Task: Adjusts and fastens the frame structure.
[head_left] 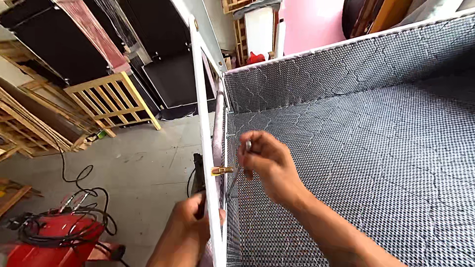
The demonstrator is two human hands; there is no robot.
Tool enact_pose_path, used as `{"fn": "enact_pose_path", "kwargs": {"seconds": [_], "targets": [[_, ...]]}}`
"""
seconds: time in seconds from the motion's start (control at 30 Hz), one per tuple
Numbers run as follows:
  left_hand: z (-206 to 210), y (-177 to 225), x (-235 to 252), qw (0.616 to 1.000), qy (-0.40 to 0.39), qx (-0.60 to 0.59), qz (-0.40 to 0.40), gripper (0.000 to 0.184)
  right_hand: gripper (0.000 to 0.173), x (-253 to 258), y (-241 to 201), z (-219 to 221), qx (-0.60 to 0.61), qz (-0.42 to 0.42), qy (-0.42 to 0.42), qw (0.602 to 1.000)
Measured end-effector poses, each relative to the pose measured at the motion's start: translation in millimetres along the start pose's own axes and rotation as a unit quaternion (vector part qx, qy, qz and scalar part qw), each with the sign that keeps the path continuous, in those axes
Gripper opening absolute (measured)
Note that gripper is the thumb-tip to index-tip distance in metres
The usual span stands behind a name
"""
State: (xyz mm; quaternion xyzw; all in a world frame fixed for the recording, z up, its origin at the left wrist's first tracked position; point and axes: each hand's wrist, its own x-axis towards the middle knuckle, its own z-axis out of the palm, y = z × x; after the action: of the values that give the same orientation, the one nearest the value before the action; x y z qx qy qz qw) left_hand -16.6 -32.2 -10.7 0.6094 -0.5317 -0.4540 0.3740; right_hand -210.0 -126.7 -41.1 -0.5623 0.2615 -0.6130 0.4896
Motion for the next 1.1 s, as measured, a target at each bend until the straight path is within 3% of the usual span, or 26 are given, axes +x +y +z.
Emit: {"fn": "enact_pose_path", "kwargs": {"seconds": [0.07, 0.17, 0.3, 0.37, 0.4, 0.47, 0.53, 0.6, 0.73, 0.87, 1.0, 1.07, 1.1], "targets": [[-2.2, 3.9, 10.3, 0.996, -0.022, 0.054, -0.062, 0.038, 0.053, 21.6, 28.5, -11.0, 0.013, 0.075, 0.016, 0.997], [-1.5, 5.3, 16.0, 0.992, -0.027, 0.088, -0.084, 0.035, 0.028, 17.1, 73.5, -28.8, 0.029, 0.219, 0.016, 0.975], [-0.4, 2.3, 16.1, 0.994, -0.01, 0.077, -0.074, 0.025, 0.009, -42.7, 106.6, -40.7, 0.12, 0.349, 0.025, 0.929], [-0.9, 0.4, 17.7, 0.994, -0.01, 0.08, -0.071, 0.024, 0.004, -66.6, 107.4, -46.0, 0.162, 0.315, 0.046, 0.934], [-1.0, -0.5, 18.4, 0.994, -0.009, 0.081, -0.069, 0.023, 0.002, -72.5, 108.3, -51.3, 0.142, 0.258, 0.031, 0.955], [-1.2, -2.1, 19.2, 0.994, -0.008, 0.085, -0.062, 0.022, 0.01, -72.0, 112.0, -65.4, -0.004, 0.11, -0.063, 0.992], [-1.3, -3.5, 18.4, 0.996, -0.01, 0.077, -0.048, 0.02, 0.016, -68.8, 111.1, -71.3, -0.188, 0.021, -0.147, 0.971], [-1.9, -4.7, 18.6, 0.997, -0.011, 0.067, -0.035, 0.02, 0.025, -77.1, 111.5, -61.6, -0.274, -0.011, -0.181, 0.944], [-1.3, -4.2, 18.2, 0.998, -0.007, 0.061, -0.03, 0.021, 0.042, -108.6, 118.0, -29.9, -0.202, 0.043, -0.207, 0.956], [-3.0, -5.1, 17.7, 0.997, -0.011, 0.066, -0.025, 0.021, 0.044, -101.5, 107.4, -28.1, -0.225, 0.105, -0.262, 0.933], [-3.2, -3.6, 18.7, 0.998, -0.015, 0.058, -0.032, 0.021, 0.039, -144.2, 34.2, -1.7, -0.181, 0.167, -0.216, 0.945], [-2.4, -4.1, 18.4, 0.997, -0.017, 0.059, -0.035, 0.021, 0.061, -148.5, -13.6, 6.8, -0.169, 0.147, -0.207, 0.952], [-2.1, -4.3, 18.3, 0.997, -0.019, 0.061, -0.033, 0.02, 0.062, -143.5, -30.7, 8.4, -0.162, 0.122, -0.201, 0.958]]}}
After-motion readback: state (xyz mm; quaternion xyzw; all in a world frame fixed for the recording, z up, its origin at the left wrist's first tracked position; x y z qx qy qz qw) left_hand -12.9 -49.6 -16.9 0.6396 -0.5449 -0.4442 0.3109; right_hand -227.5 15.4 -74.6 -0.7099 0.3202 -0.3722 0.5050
